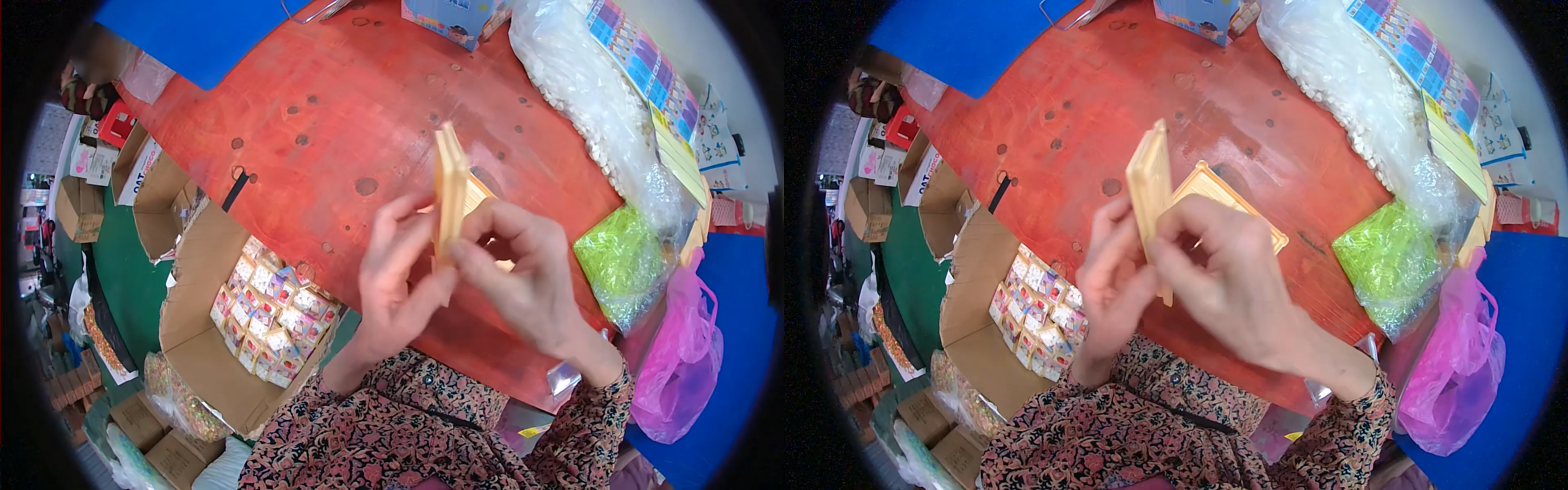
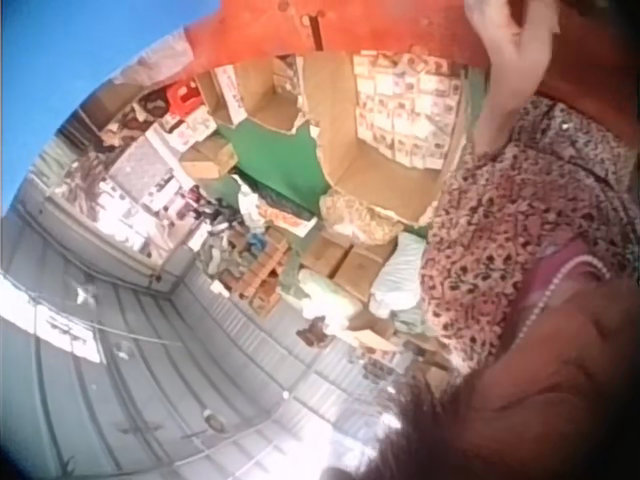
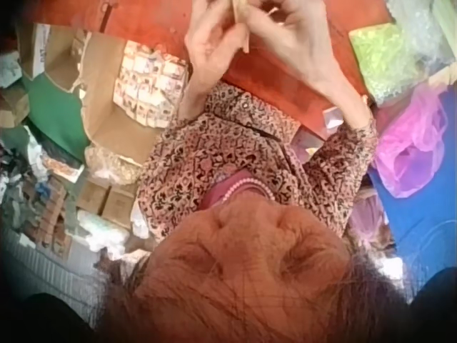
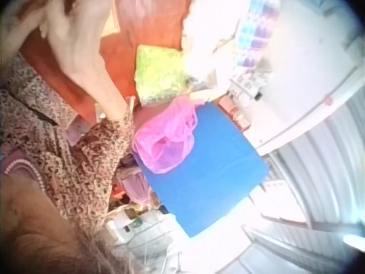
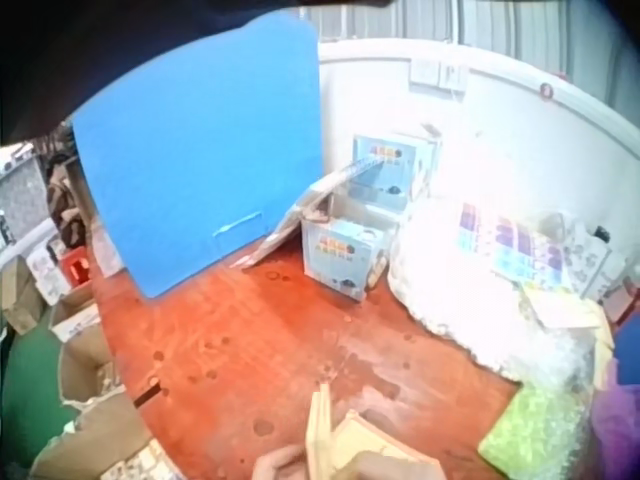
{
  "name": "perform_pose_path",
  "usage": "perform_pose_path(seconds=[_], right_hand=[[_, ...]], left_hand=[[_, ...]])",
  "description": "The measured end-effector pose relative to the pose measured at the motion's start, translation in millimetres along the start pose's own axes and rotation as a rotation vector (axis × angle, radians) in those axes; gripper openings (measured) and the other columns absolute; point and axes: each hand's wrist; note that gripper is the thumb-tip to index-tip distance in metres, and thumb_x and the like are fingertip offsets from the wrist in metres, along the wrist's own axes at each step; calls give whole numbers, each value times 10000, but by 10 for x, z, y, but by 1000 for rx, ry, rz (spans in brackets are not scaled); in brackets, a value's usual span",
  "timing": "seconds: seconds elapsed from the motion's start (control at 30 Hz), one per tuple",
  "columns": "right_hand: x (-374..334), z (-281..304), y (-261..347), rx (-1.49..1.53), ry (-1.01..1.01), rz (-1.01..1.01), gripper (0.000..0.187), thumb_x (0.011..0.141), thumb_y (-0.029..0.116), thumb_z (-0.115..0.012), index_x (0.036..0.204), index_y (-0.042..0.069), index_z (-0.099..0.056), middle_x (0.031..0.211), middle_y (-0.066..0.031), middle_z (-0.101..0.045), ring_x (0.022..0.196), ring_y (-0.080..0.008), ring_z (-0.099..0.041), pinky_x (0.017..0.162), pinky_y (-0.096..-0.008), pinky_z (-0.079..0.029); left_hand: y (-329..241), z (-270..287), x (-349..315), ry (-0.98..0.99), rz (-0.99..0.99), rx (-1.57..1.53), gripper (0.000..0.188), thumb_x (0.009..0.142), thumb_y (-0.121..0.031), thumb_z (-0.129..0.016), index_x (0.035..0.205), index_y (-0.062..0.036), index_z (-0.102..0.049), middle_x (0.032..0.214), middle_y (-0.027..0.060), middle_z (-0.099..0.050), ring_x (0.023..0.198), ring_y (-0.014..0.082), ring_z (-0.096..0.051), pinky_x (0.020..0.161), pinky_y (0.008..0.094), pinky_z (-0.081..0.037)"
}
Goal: The person is assembling plastic trays and filling them with small white components from a large plastic bag at a workbench.
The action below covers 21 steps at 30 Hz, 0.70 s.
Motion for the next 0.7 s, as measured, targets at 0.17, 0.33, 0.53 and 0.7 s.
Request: perform_pose_path(seconds=[0.17,0.33,0.53,0.7], right_hand=[[118,410,-23,548,155,-267,127,766,126,-676,791,30,-596,729,-9,-618,644,-54,-565,606,-192,-452],[170,537,-338,641,233,-308,139,768,143,-676,786,32,-594,709,-8,-606,646,-59,-574,601,-208,-466],[21,180,-396,-290,-196,-21,128,787,103,-649,826,-3,-590,723,-47,-602,631,-115,-562,568,-262,-453],[-118,-91,-311,-637,-328,560,128,733,7,-670,823,-11,-581,733,-89,-549,635,-201,-561,545,-297,-441]], left_hand=[[116,76,89,-223,217,-428,494,957,-265,-405,1342,33,-323,1304,149,-409,1175,233,-448,992,366,-362],[341,-60,22,119,438,-1518,662,962,-494,-194,1371,23,-254,1357,158,-402,1228,266,-428,1041,405,-331],[317,-184,11,-27,467,-1426,697,938,-552,-147,1382,-28,-263,1349,144,-415,1218,252,-444,1027,405,-363],[192,-233,95,-60,443,-1453,705,932,-571,-141,1375,-42,-282,1321,140,-441,1189,244,-468,997,395,-390]])
Point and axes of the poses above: each hand's wrist, its own x-axis towards the middle knuckle, its own z-axis out of the back of the hand, y = z × x
